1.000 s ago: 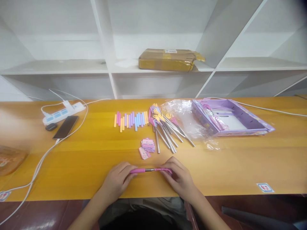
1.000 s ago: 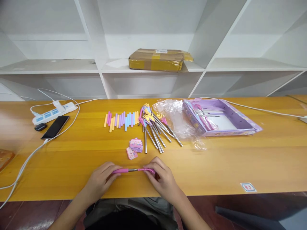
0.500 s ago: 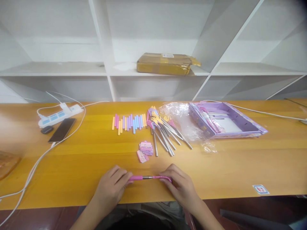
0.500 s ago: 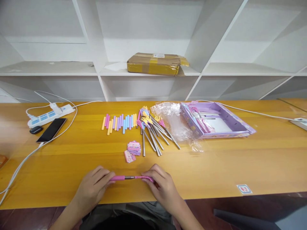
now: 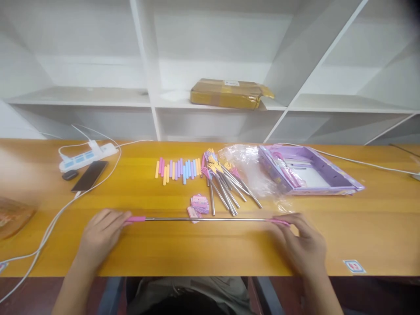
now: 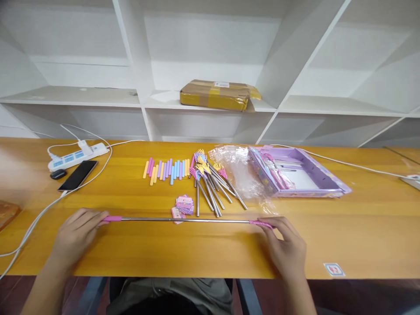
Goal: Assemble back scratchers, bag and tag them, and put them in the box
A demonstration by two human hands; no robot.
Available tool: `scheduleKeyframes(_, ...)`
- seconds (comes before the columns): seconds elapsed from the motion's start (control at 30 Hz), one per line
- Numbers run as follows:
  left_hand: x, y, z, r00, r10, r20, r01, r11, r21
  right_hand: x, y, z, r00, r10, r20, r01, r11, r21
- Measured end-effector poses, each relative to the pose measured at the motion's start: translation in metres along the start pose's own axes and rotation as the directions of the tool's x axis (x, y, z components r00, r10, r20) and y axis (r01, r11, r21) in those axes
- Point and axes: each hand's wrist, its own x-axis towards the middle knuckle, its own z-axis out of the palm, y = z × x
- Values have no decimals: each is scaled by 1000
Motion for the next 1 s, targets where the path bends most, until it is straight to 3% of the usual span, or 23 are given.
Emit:
scheduleKeyframes(0.1, -13, -12, -2, 1000, -3, 18, 3, 1000, 20, -3, 28, -10, 998, -60, -26, 58, 993, -99)
scheduleKeyframes(0.27, -18, -12, -9, 1000, 0, 25, -1, 1000, 29, 2, 28, -22, 982, -168, -89, 150, 973, -175)
scheduleKeyframes(0.33, -25, -19, -19, 1000, -26, 0, 26, 998, 54, 4, 29, -32, 975, -155, -161, 121, 972, -202)
scheduleKeyframes(0.47, -43, -36, -30, 989, -147, -21, 148, 987, 64, -3, 46, -50, 966, -13, -258, -51, 970, -239)
scheduleKeyframes(0.57, -43, -33, -17, 981, -187, 42, 188, 982, -26, -12, 65, -49, 977, 52, -207, -104, 962, -252)
scheduleKeyframes(0.63, -35, -25, -3, 967, -201, 157, 217, 971, -98, -15, 78, -41, 990, 67, -125, -100, 955, -281)
scheduleKeyframes(0.7, -26, -18, 8, 922, -236, 308, 291, 946, -145, -17, 89, -33, 994, 100, -51, -111, 945, -309)
scheduleKeyframes(0.77, -22, -13, 12, 877, -291, 382, 372, 915, -158, -17, 97, -27, 990, 144, 13, -132, 938, -319)
scheduleKeyframes(0.9, -25, -13, 9, 830, -372, 416, 472, 866, -166, -18, 105, -23, 970, 189, 150, -137, 943, -303)
scheduleKeyframes(1.0, -28, -14, 8, 819, -393, 418, 496, 851, -170, -19, 109, -23, 967, 197, 161, -142, 943, -301)
